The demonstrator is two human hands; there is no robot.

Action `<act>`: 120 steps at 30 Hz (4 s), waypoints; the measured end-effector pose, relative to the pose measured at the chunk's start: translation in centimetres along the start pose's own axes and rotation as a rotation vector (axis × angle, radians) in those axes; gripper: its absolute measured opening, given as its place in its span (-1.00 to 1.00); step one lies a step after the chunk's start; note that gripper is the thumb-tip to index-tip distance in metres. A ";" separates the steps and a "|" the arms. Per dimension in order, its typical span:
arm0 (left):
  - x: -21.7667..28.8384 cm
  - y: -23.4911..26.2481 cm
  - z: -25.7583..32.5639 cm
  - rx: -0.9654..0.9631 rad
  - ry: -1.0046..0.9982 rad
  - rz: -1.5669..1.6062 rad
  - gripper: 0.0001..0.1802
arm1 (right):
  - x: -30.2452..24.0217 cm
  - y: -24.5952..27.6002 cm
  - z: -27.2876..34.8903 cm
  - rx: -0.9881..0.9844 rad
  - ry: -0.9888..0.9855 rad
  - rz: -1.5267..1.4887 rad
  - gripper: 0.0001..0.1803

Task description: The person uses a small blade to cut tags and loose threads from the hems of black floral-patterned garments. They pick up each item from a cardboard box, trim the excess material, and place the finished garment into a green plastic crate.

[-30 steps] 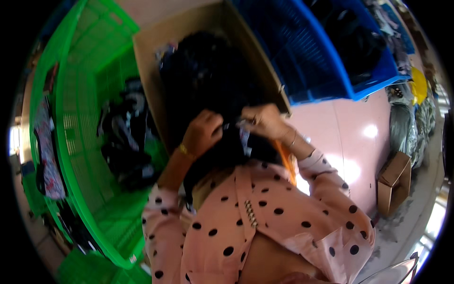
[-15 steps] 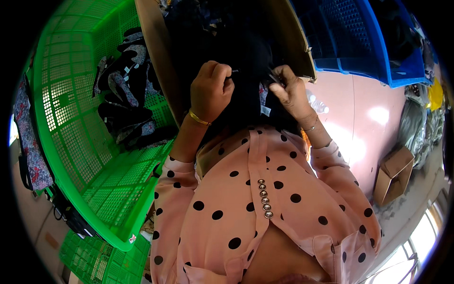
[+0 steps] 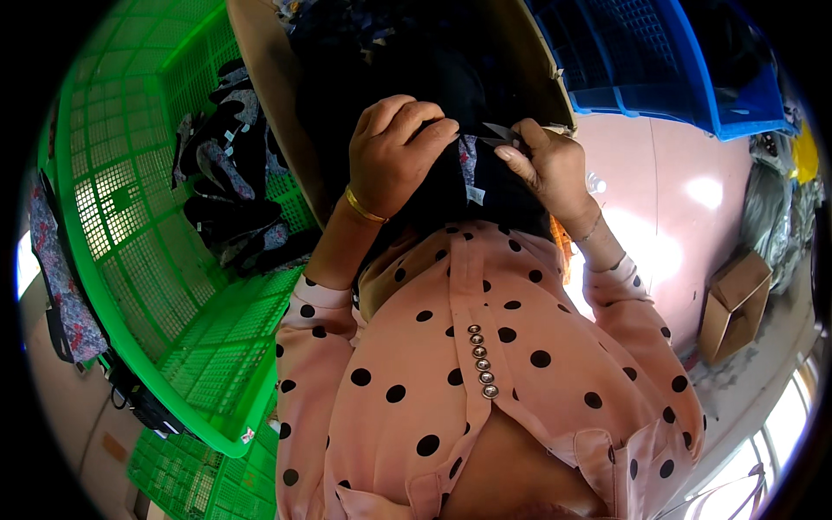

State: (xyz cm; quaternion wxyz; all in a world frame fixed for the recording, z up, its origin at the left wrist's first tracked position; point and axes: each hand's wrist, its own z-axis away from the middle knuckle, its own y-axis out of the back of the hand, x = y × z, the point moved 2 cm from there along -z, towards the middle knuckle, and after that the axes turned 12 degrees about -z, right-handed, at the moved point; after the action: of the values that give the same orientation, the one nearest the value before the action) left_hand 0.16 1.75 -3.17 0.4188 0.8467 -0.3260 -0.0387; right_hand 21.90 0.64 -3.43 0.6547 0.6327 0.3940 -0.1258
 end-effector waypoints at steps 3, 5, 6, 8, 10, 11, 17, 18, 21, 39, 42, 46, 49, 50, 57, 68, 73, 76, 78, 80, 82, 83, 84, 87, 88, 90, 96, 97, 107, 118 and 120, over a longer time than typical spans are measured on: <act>-0.3 -0.3 -0.1 -0.023 0.056 0.119 -0.89 | -0.2 0.1 -0.3 0.004 0.046 0.067 -0.51; -0.7 -0.1 -0.4 -0.064 0.109 0.191 -0.88 | -0.5 0.1 -0.6 0.015 0.081 0.085 -0.51; -0.7 0.0 -0.7 -0.083 0.128 0.217 -0.88 | -0.6 0.1 -0.8 0.028 0.108 0.094 -0.51; -0.7 0.3 -1.1 -0.120 0.169 0.269 -0.87 | -0.9 -0.1 -1.3 0.052 0.162 0.114 -0.52; -0.7 0.3 -1.1 -0.115 0.198 0.297 -0.87 | -1.2 -0.2 -1.7 0.050 0.195 0.139 -0.53; -0.7 0.3 -1.1 -0.112 0.213 0.311 -0.87 | -1.4 -0.2 -2.0 0.049 0.212 0.152 -0.54; -1.9 1.0 -0.1 -0.099 0.645 0.537 -0.92 | -1.2 -0.5 -2.6 -0.004 0.024 0.102 -0.53; -3.1 1.3 0.2 -0.076 0.687 0.556 -0.89 | -0.8 -0.5 -2.8 0.009 -0.080 -0.050 -0.52; -4.4 2.0 0.6 0.087 0.737 0.598 -0.72 | -0.4 -0.8 -3.4 0.054 -0.230 -0.412 -0.46; -3.9 4.2 2.1 -0.083 1.059 0.833 -0.80 | -2.7 -0.6 -2.6 -0.054 -0.100 -0.620 -0.58; -3.3 4.8 1.8 -0.065 1.086 0.812 -0.80 | -4.8 -0.1 -2.3 -0.061 -0.041 -0.400 -0.55; -2.5 5.1 1.7 -0.046 1.064 0.799 -0.81 | -5.9 -0.4 -2.8 -0.024 0.206 -0.187 -0.60; -2.4 5.2 1.7 -0.005 1.105 0.836 -0.83 | -5.5 -0.9 -3.2 -0.043 0.326 -0.190 -0.68; -2.3 5.2 1.7 0.017 1.129 0.838 -0.84 | -4.9 -1.0 -3.2 -0.059 0.328 -0.198 -0.73; -2.7 5.8 1.8 0.105 1.194 0.782 -0.87 | -3.6 2.2 -2.1 0.209 -0.138 -0.538 -0.85; -0.9 4.7 0.3 0.192 1.207 0.868 -0.92 | -8.0 2.1 -0.6 -0.042 -0.046 -0.429 -0.56; 1.2 5.2 -0.5 0.055 1.029 0.782 -0.93 | -6.4 -1.5 -4.1 0.131 -0.070 -0.551 -0.63; 1.9 5.4 -0.2 -0.012 0.869 0.745 -0.95 | -6.1 -3.0 -4.3 0.193 -0.059 -0.625 -0.64; 2.0 5.5 -0.1 -0.086 0.797 0.769 -0.93 | -6.1 -3.4 -4.3 0.195 -0.092 -0.655 -0.68; 2.0 5.4 0.2 -0.175 0.753 0.829 -0.90 | -6.3 -3.5 -4.2 0.174 -0.141 -0.698 -0.74; 2.1 5.1 0.6 -0.187 0.719 0.887 -0.89 | -6.2 -4.1 -3.9 0.201 -0.170 -0.761 -0.81; 2.2 5.0 0.7 -0.194 0.702 0.915 -0.88 | -6.1 -4.4 -3.8 0.214 -0.185 -0.793 -0.85; 1.7 5.1 0.9 -0.252 0.710 0.903 -0.87 | -5.8 -4.8 -3.7 0.184 -0.220 -0.884 -0.87; 1.3 4.7 1.2 -0.118 0.901 1.079 -0.87 | -5.3 -4.8 -3.6 0.056 -0.381 -1.224 -0.88; 0.7 4.5 1.5 -0.058 0.986 1.094 -0.88 | -5.6 -3.6 -3.7 -0.013 -0.475 -1.381 -0.87; 0.0 4.7 1.4 0.033 1.056 1.143 -0.86 | -5.2 -2.4 -3.1 -0.079 -0.552 -1.651 -0.86; -1.3 5.5 1.4 0.148 1.157 1.209 -0.75 | -3.5 0.6 -1.3 0.027 -0.401 -1.203 -0.87; -1.4 5.5 1.3 0.159 1.162 1.230 -0.71 | -3.9 0.9 -0.8 0.025 -0.337 -1.010 -0.80; -0.4 5.4 -0.7 0.153 1.320 1.407 -0.85 | -7.3 1.8 1.2 0.049 0.162 -0.247 -0.41; 4.2 3.5 1.7 -0.462 0.351 0.173 -0.39 | -3.5 -2.0 2.3 0.141 -0.288 -0.683 -0.78; 5.7 3.5 1.7 -0.399 0.340 0.049 -0.42 | -2.8 -3.5 3.3 0.187 -0.320 -0.733 -0.80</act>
State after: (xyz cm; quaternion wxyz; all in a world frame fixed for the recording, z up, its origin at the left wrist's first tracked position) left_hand 2.23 -4.25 -0.53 0.6270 0.7336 -0.2572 0.0509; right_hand 18.89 -3.99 -4.50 0.5593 0.4794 0.4737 -0.4827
